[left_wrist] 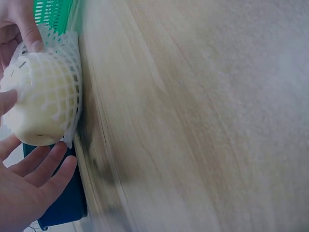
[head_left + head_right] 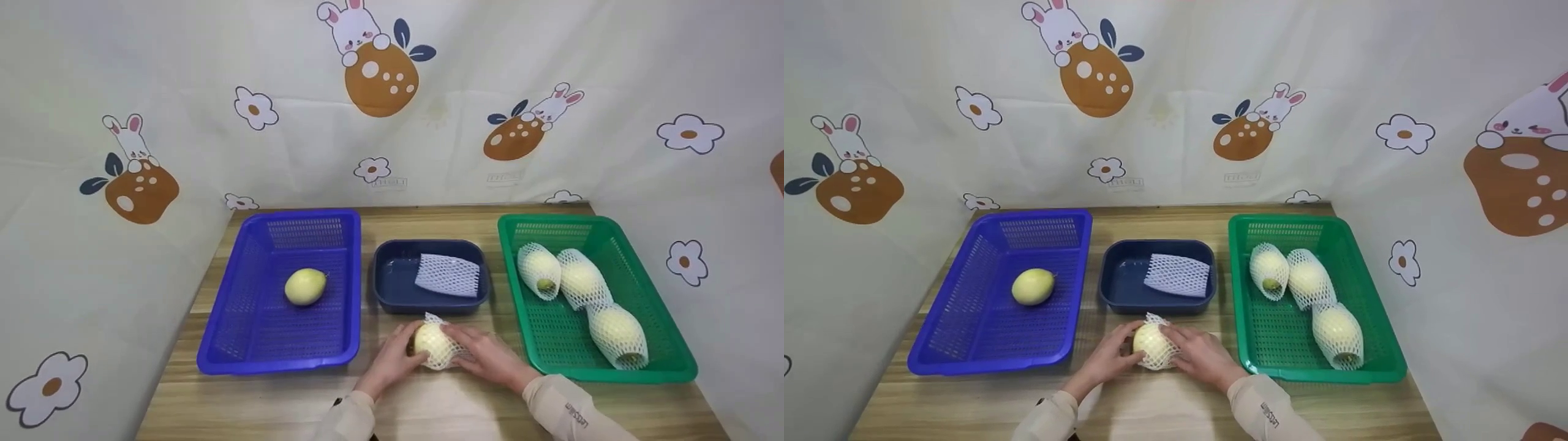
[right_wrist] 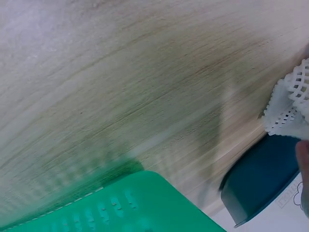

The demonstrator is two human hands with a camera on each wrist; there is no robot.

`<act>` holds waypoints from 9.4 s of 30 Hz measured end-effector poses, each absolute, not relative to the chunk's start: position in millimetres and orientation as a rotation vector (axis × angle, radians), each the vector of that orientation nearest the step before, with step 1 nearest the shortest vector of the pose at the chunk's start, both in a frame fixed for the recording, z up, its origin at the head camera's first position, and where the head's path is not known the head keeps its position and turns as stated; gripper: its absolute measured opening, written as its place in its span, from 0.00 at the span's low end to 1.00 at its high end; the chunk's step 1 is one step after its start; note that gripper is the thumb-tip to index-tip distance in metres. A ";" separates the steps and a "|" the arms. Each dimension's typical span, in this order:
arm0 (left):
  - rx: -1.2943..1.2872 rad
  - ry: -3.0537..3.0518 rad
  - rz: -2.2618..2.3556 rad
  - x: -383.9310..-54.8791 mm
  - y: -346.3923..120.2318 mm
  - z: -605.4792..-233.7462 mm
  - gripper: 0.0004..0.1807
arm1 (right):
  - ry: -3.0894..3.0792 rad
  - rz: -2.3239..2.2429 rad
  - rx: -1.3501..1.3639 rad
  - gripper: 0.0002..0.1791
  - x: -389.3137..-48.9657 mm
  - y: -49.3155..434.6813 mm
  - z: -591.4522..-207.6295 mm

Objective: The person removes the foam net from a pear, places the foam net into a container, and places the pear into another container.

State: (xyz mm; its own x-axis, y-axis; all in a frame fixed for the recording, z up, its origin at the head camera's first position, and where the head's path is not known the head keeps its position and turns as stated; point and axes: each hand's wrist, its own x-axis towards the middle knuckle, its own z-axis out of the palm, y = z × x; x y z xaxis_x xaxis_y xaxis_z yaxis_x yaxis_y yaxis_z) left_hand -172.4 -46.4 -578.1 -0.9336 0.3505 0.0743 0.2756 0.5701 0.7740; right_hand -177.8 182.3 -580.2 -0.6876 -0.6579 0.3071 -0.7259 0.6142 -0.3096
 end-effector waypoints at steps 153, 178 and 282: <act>-0.109 2.972 0.761 -250.4 -265.0 -483.6 0.42 | -2.319 0.298 0.728 0.26 -282.4 158.9 -477.0; -0.218 2.761 0.654 -243.2 -274.8 -496.1 0.48 | -2.432 0.175 0.795 0.24 -278.9 140.8 -519.7; 0.185 3.080 0.610 -244.2 -170.0 -440.2 0.31 | -2.783 0.464 0.517 0.21 -249.1 212.1 -446.7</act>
